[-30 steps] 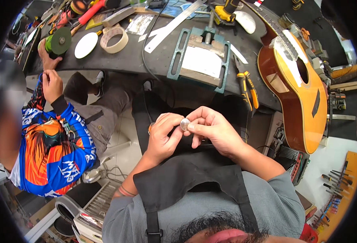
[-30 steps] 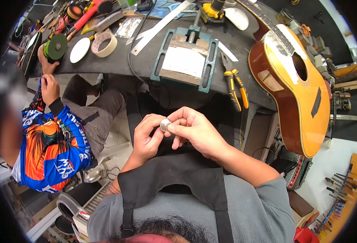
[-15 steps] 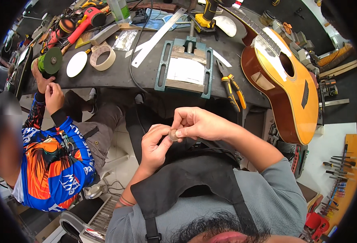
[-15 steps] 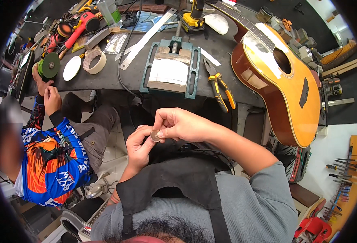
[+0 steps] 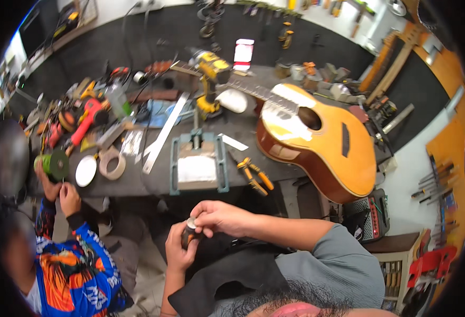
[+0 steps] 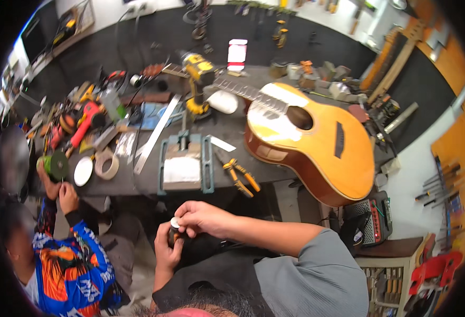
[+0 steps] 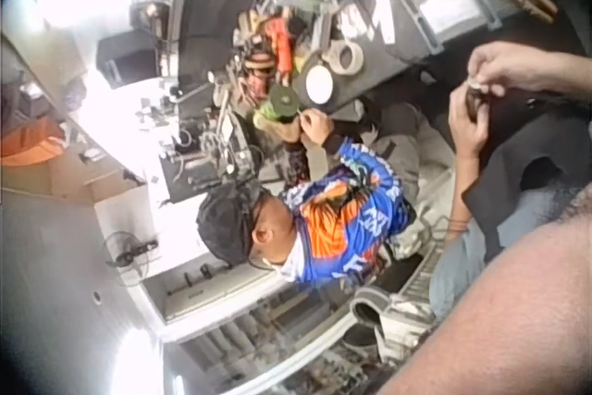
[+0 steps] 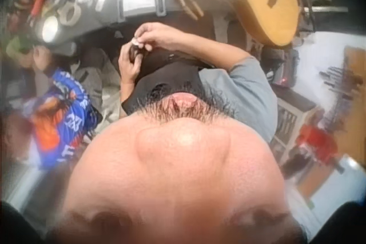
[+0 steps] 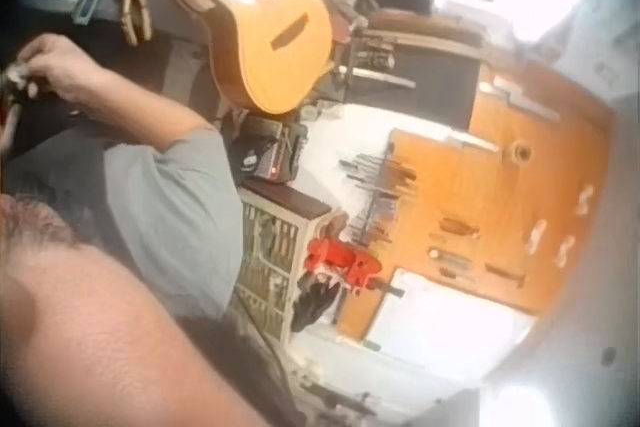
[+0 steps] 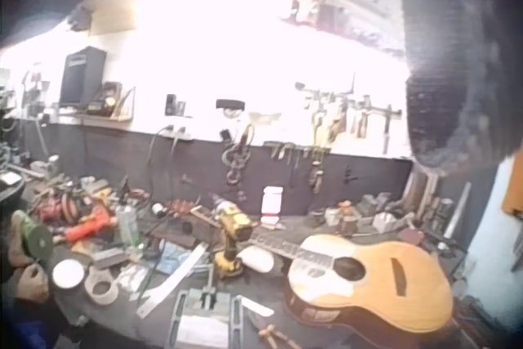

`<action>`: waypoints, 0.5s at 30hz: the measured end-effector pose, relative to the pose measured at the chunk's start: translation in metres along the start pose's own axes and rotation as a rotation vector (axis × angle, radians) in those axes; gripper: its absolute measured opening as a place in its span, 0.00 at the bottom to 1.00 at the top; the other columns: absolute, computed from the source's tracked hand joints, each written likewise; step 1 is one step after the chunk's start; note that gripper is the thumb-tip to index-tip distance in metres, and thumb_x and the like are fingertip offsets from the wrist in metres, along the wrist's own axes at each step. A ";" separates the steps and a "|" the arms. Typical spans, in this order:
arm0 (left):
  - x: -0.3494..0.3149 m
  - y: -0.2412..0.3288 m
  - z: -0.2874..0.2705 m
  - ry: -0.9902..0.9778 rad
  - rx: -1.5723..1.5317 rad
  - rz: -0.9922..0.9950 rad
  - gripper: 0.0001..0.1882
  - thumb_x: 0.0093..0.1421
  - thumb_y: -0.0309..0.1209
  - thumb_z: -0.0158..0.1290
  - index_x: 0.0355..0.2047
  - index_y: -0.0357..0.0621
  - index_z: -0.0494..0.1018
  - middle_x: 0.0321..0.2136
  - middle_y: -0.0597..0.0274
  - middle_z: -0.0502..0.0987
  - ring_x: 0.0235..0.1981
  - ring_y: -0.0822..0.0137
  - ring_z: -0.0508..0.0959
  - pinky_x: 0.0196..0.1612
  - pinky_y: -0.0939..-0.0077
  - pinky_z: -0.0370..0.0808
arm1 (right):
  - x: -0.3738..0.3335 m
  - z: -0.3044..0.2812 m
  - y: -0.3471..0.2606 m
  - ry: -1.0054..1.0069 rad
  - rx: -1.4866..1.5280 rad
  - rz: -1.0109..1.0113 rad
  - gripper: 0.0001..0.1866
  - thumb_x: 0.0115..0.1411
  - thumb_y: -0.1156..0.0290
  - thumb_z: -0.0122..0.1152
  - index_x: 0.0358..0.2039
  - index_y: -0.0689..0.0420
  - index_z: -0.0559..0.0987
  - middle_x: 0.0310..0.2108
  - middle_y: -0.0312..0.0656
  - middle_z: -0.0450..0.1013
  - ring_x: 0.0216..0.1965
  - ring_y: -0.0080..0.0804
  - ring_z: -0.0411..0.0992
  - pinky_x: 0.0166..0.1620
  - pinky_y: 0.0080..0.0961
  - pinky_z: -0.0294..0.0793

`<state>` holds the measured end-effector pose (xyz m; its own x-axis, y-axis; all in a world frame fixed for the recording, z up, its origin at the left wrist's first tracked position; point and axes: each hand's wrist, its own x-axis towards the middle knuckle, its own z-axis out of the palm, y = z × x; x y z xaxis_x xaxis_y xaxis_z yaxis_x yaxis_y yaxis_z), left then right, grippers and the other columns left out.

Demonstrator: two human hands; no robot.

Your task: The person assembles a rotary tool by attaching a small circular grinding disc to the shaft. They use a screwdriver to tighten the disc onto the tool and then test the tool by running it briefly.

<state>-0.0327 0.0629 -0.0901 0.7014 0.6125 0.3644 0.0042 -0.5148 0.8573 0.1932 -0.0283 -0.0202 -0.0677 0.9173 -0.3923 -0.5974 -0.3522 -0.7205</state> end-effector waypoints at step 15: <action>0.015 0.038 0.017 -0.245 0.114 0.026 0.28 0.59 0.30 0.67 0.61 0.44 0.78 0.44 0.48 0.82 0.41 0.43 0.85 0.45 0.55 0.82 | -0.067 -0.019 0.021 0.042 0.265 -0.023 0.15 0.80 0.67 0.63 0.62 0.55 0.75 0.43 0.36 0.84 0.38 0.23 0.84 0.44 0.25 0.83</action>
<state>-0.0094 0.0420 -0.0580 0.8537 0.4423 0.2750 0.0546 -0.6011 0.7973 0.2002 -0.1009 -0.0201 -0.0217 0.9141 -0.4048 -0.7870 -0.2654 -0.5570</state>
